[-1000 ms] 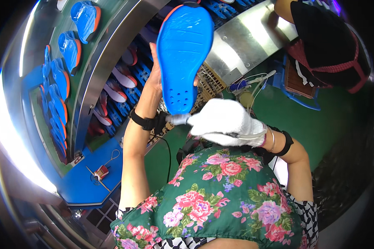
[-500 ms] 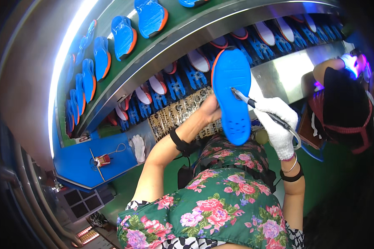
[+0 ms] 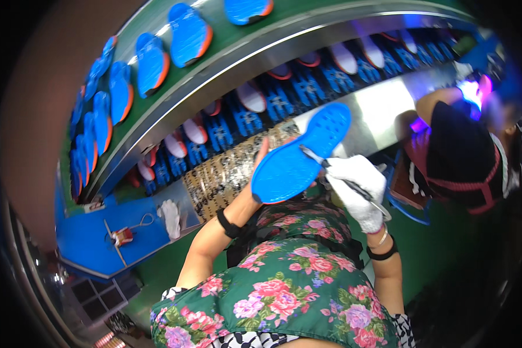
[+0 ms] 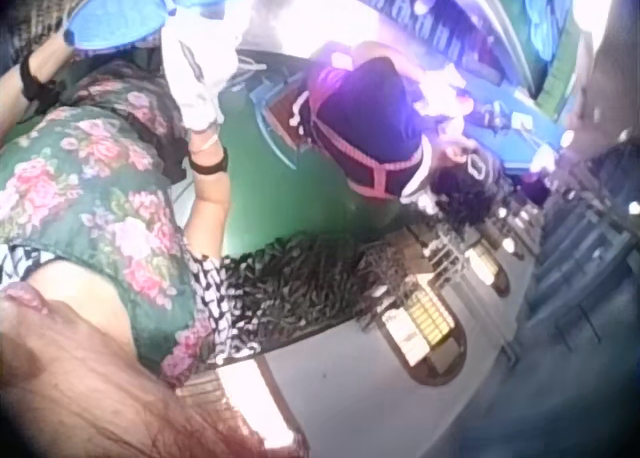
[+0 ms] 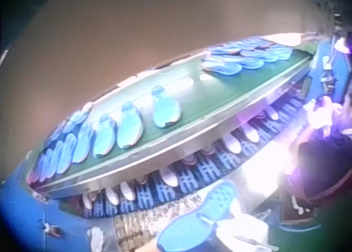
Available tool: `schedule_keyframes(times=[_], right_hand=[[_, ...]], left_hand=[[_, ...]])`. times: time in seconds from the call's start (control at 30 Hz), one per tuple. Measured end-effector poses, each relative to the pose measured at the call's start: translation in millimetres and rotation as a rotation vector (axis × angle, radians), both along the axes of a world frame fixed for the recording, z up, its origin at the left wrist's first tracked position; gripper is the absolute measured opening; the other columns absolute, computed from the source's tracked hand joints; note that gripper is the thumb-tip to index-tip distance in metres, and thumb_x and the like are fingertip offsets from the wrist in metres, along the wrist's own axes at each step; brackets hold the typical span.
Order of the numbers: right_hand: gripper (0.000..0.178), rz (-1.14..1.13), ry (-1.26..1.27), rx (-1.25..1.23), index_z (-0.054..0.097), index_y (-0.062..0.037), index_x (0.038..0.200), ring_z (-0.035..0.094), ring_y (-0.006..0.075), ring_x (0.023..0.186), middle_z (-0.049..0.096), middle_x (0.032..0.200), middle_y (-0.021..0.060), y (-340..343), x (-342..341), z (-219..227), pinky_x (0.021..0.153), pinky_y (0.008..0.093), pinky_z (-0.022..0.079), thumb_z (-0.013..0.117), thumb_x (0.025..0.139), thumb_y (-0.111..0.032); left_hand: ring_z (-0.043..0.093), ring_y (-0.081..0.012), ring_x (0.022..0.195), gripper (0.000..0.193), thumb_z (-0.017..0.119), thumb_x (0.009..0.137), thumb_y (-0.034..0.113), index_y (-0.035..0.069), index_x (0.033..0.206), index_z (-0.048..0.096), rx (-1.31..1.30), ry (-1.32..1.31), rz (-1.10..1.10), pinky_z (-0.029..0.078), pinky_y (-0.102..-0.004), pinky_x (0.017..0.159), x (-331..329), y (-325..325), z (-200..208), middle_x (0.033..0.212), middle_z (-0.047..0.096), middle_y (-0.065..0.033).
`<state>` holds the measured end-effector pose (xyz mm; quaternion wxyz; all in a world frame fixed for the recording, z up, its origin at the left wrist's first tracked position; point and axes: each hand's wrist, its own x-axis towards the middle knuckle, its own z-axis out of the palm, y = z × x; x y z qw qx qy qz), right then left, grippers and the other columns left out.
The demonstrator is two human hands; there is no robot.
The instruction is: The person picks up a blue shoe sole from a conveyor belt, applies a substance to the bottom and sides with a brush, and places it back onto the belt. This process is repeated for several more soles.
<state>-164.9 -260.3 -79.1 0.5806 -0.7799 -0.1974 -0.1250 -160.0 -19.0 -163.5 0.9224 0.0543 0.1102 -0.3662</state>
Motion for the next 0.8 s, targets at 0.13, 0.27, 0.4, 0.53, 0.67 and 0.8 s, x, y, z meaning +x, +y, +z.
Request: schedule_keyframes(times=[0.13,0.27,0.4,0.53,0.67,0.8], right_hand=[[0.018,-0.054,-0.063,0.046,0.075,-0.0004,0.093,0.070,0.0211,0.076,0.074,0.090,0.0130,6,4,8,0.066,0.0314,0.054,0.078,0.078,0.007],[0.018,-0.061,-0.171,-0.017,0.076,-0.0021,0.093,0.071,0.0215,0.075,0.074,0.084,0.0105,1,12,20,0.067,0.0323,0.055,0.080,0.076,0.005],[0.016,-0.119,-0.262,-0.108,0.077,-0.0032,0.092,0.071,0.0229,0.075,0.073,0.083,0.0087,-1,23,39,0.067,0.0328,0.056,0.080,0.077,0.001],[0.027,-0.072,-0.363,-0.147,0.077,-0.0009,0.102,0.072,0.0289,0.086,0.077,0.099,0.0130,-4,37,45,0.076,0.0384,0.057,0.078,0.075,0.000],[0.032,-0.076,-0.344,-0.181,0.077,-0.0018,0.108,0.072,0.0315,0.093,0.076,0.108,0.0153,2,38,45,0.084,0.0414,0.057,0.076,0.077,-0.003],[0.032,-0.075,-0.291,-0.384,0.077,-0.0028,0.108,0.072,0.0322,0.093,0.076,0.106,0.0155,7,19,22,0.090,0.0435,0.056,0.077,0.075,-0.001]], left_hand=[[0.057,-0.0453,0.128,0.092,0.056,0.090,0.071,0.004,0.152,0.044,-0.075,-0.079,-0.007,0.045,-0.0626,0.109,-3,-6,2,0.145,0.055,-0.0268],[0.059,-0.0372,0.129,0.087,0.068,0.083,0.066,0.007,0.145,0.054,-0.235,-0.203,0.029,0.046,-0.0544,0.112,-3,-27,6,0.141,0.061,-0.0204],[0.056,-0.0369,0.133,0.088,0.068,0.085,0.069,0.011,0.149,0.051,-0.310,-0.073,0.015,0.042,-0.0580,0.114,-3,-40,3,0.146,0.058,-0.0167],[0.052,-0.0483,0.133,0.100,0.072,0.081,0.069,0.013,0.156,0.038,-0.427,0.275,0.089,0.038,-0.0741,0.108,-10,-47,6,0.149,0.051,-0.0236],[0.050,-0.0456,0.137,0.096,0.070,0.086,0.064,0.013,0.159,0.034,-0.392,0.005,0.045,0.038,-0.0689,0.113,-12,-44,-11,0.154,0.046,-0.0221],[0.046,-0.0379,0.143,0.088,0.066,0.093,0.056,0.010,0.160,0.031,0.255,-0.193,-0.020,0.036,-0.0567,0.120,-10,-32,-22,0.158,0.044,-0.0186]])
